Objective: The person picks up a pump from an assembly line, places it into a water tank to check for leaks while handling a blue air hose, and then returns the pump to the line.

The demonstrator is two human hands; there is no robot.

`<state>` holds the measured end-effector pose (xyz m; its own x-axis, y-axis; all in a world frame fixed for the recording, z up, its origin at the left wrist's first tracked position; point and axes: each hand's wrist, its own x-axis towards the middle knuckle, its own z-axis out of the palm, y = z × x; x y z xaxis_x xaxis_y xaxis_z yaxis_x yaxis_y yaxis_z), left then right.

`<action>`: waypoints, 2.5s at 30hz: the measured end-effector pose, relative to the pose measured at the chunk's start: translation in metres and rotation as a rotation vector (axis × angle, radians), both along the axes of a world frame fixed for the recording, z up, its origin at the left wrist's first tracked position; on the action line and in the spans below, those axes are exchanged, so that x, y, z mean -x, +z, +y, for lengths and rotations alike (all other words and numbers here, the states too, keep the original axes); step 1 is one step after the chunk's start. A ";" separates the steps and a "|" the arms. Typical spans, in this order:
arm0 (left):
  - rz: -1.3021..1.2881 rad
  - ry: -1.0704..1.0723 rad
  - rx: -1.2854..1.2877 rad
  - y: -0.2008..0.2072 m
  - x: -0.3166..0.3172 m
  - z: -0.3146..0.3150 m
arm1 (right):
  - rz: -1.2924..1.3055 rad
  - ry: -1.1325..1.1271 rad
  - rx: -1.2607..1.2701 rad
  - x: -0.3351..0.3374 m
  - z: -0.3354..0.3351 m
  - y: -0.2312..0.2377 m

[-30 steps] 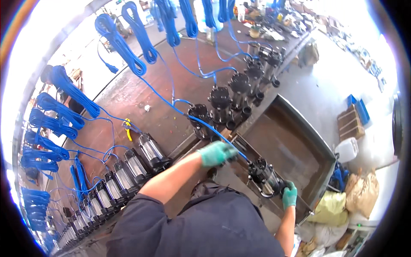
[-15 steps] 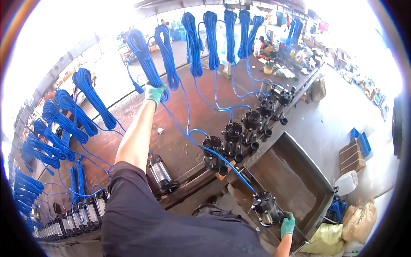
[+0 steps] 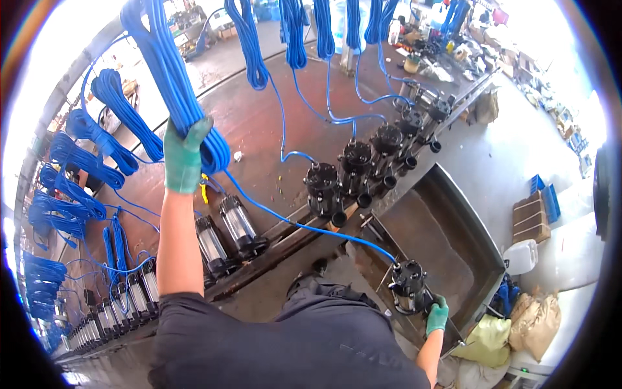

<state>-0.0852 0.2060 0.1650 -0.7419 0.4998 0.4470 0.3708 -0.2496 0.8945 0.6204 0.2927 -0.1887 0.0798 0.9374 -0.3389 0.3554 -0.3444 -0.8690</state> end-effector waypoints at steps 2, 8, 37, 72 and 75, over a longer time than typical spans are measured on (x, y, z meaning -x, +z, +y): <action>-0.141 -0.047 0.051 -0.016 -0.023 -0.013 | 0.044 -0.044 0.035 0.009 -0.001 0.011; 0.195 0.105 0.744 -0.196 0.010 -0.027 | -0.106 0.090 -0.112 0.030 0.000 0.030; 0.885 -0.872 0.809 -0.306 -0.296 0.098 | -0.565 -0.029 -0.195 0.071 -0.043 0.100; 0.517 -0.869 0.943 -0.299 -0.359 0.085 | 0.143 -0.474 -0.082 -0.083 -0.159 0.090; 0.529 -0.864 1.002 -0.295 -0.357 0.087 | 0.296 -0.341 -0.110 -0.047 -0.143 0.080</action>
<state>0.2721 0.2926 -0.1302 0.0943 0.9670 -0.2367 0.7711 0.0795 0.6318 0.6676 0.1499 -0.1090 0.3044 0.9063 -0.2932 -0.0307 -0.2983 -0.9540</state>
